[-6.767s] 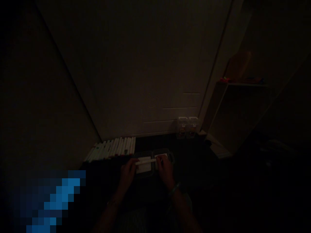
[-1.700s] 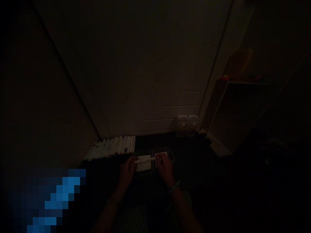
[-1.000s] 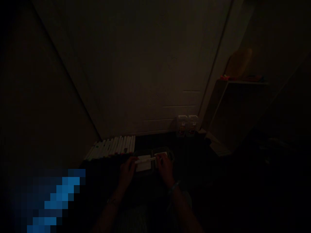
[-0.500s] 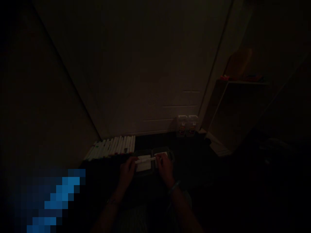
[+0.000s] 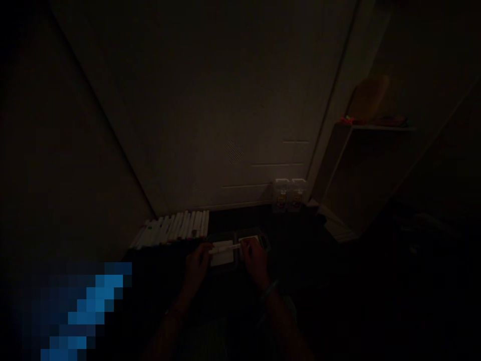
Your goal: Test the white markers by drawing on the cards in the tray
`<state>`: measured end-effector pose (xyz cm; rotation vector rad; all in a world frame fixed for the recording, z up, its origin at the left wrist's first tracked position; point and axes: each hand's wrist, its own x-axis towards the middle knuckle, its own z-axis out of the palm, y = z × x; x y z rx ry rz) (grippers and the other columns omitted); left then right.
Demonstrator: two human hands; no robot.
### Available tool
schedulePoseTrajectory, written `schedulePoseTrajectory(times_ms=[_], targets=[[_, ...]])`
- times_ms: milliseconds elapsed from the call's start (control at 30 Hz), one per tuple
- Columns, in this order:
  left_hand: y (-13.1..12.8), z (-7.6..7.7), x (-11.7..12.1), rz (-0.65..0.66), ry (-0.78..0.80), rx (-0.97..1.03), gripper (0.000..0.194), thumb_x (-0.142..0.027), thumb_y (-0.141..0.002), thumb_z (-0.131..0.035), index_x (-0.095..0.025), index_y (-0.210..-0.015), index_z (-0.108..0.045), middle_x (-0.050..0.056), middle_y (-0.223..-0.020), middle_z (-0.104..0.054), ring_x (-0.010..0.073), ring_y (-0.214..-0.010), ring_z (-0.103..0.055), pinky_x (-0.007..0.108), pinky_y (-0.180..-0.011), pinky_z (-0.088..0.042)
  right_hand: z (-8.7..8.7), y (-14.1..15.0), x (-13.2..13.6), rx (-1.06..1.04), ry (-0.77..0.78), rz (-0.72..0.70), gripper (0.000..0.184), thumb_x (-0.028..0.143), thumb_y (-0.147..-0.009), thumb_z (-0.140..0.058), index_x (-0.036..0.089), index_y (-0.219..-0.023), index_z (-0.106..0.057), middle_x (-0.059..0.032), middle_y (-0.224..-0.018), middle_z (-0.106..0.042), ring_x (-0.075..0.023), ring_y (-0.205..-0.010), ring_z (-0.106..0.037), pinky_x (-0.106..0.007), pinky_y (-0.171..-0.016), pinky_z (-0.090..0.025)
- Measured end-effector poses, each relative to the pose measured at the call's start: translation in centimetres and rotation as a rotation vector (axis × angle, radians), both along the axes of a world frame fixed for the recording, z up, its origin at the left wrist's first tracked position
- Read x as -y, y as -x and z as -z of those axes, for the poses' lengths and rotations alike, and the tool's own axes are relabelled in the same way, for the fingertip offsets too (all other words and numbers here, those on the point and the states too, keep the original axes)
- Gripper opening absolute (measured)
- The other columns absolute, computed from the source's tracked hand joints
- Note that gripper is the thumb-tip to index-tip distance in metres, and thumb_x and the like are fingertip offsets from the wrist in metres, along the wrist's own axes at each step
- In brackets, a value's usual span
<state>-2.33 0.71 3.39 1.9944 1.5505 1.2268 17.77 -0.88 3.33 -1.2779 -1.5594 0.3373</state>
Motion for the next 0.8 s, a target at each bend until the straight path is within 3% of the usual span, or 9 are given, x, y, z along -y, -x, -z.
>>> schedulePoseTrajectory(times_ms=[533, 800], targets=[[-0.05, -0.12, 0.04, 0.006, 0.045, 0.110, 0.028, -0.033, -0.086, -0.033, -0.023, -0.093, -0.058, 0.000, -0.083, -0.065, 0.0144, -0.072, -0.060, 0.025, -0.068, -0.043, -0.17, 0.05, 0.04, -0.004, -0.006, 0.008, 0.022, 0.030, -0.089, -0.039, 0.021, -0.093, -0.059, -0.0037, -0.089, -0.061, -0.0145, -0.081, -0.056, -0.025, -0.070, -0.042], [-0.06, -0.10, 0.15, -0.009, 0.008, 0.031, 0.026, -0.030, -0.082, -0.037, -0.022, -0.096, -0.058, 0.002, -0.091, -0.066, 0.0163, -0.079, -0.060, 0.027, -0.071, -0.043, -0.05, 0.05, -0.01, 0.003, -0.012, 0.012, 0.021, 0.029, -0.089, -0.040, 0.021, -0.092, -0.059, -0.0038, -0.088, -0.061, -0.0147, -0.079, -0.056, -0.024, -0.068, -0.042]])
